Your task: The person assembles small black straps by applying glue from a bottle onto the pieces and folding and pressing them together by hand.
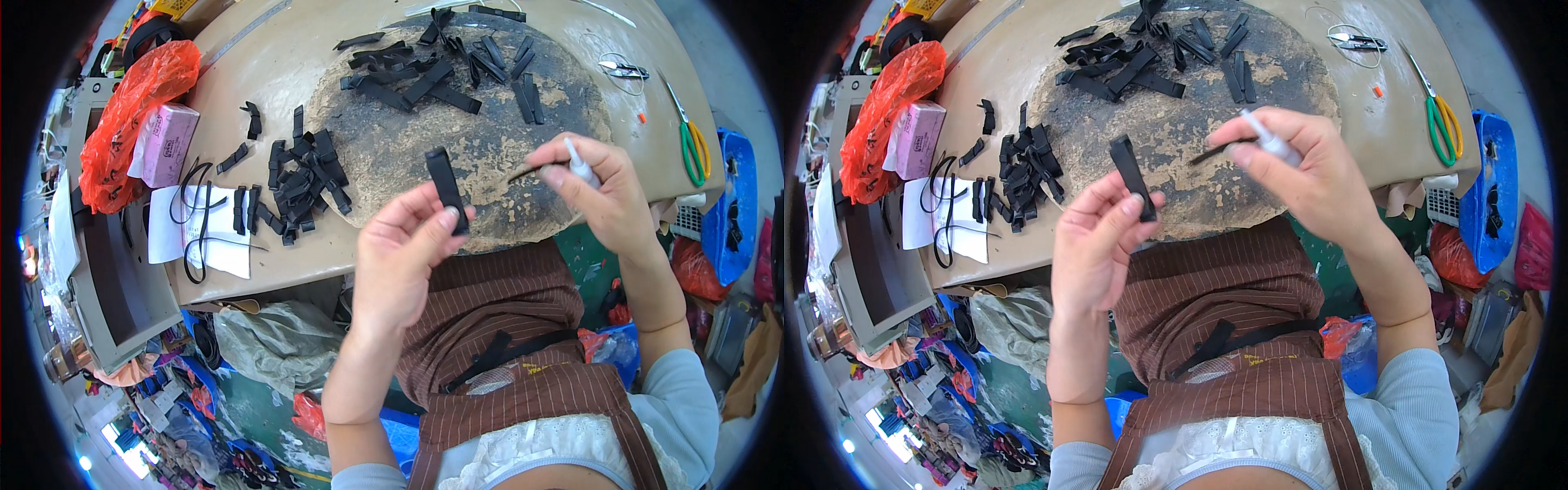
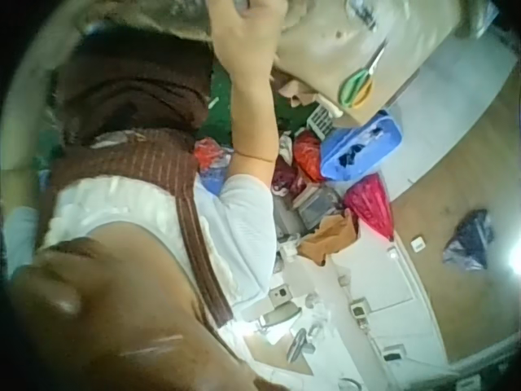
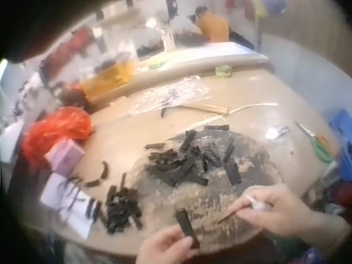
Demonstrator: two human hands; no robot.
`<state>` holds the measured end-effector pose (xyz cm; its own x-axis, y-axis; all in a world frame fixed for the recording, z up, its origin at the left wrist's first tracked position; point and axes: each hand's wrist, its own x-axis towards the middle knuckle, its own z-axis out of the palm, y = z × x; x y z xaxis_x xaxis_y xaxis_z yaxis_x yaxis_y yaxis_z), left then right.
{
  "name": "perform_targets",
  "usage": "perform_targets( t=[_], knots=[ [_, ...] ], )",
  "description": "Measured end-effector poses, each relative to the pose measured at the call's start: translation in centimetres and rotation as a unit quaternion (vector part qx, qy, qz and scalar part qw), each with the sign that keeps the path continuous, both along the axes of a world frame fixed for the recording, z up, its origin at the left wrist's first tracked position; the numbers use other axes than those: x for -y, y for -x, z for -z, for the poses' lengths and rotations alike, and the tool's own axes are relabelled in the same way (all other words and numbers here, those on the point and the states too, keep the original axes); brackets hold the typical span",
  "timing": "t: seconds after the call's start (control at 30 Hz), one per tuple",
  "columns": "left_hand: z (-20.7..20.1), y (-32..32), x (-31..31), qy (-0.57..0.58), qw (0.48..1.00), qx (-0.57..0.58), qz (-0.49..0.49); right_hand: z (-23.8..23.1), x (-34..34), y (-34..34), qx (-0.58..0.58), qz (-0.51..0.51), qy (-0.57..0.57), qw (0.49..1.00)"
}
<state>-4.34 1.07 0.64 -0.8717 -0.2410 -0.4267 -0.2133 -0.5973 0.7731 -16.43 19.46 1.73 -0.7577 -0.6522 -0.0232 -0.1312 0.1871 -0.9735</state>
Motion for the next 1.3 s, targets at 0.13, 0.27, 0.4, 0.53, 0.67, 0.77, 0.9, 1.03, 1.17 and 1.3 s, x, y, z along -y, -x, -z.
perform_targets(
  t=[0.13, 0.27, 0.4, 0.53, 0.67, 0.77, 0.9, 1.03, 1.17, 1.3],
  knots=[
    [0.2, -1.9, -2.0, 0.038, 0.998, -0.034, -0.047, -1.3, 2.4, -1.9, 0.087, -0.077, 0.033, 0.993],
    [0.0, -2.6, -3.3, 0.051, 0.995, -0.045, -0.073, -0.2, 3.5, -2.8, 0.289, -0.041, 0.034, 0.956],
    [0.9, -3.0, -3.8, 0.06, 0.992, -0.069, -0.088, 0.9, 3.8, -3.8, 0.347, -0.033, 0.075, 0.934],
    [1.0, -3.0, -4.0, 0.073, 0.991, -0.073, -0.083, 1.0, 3.7, -3.8, 0.358, -0.021, 0.074, 0.931],
    [0.8, -2.8, -4.1, 0.06, 0.991, -0.067, -0.097, 1.2, 3.7, -3.8, 0.337, -0.02, 0.064, 0.939],
    [1.7, -3.0, -3.7, 0.107, 0.99, -0.041, -0.087, 1.3, 3.7, -3.9, 0.321, -0.015, 0.051, 0.946],
    [2.3, -3.1, -3.4, 0.098, 0.99, -0.055, -0.084, 2.0, 3.5, -3.7, 0.265, -0.042, 0.054, 0.962],
    [1.8, -2.9, -3.3, 0.097, 0.992, -0.012, -0.083, 1.7, 3.3, -2.9, 0.273, -0.086, 0.019, 0.958],
    [1.7, -3.1, -2.8, 0.106, 0.993, -0.007, -0.06, 2.0, 3.0, -2.5, 0.271, -0.105, -0.004, 0.957],
    [1.3, -3.5, -2.3, 0.117, 0.992, -0.001, -0.036, 1.6, 3.0, -2.3, 0.257, -0.122, -0.002, 0.959]
  ],
)
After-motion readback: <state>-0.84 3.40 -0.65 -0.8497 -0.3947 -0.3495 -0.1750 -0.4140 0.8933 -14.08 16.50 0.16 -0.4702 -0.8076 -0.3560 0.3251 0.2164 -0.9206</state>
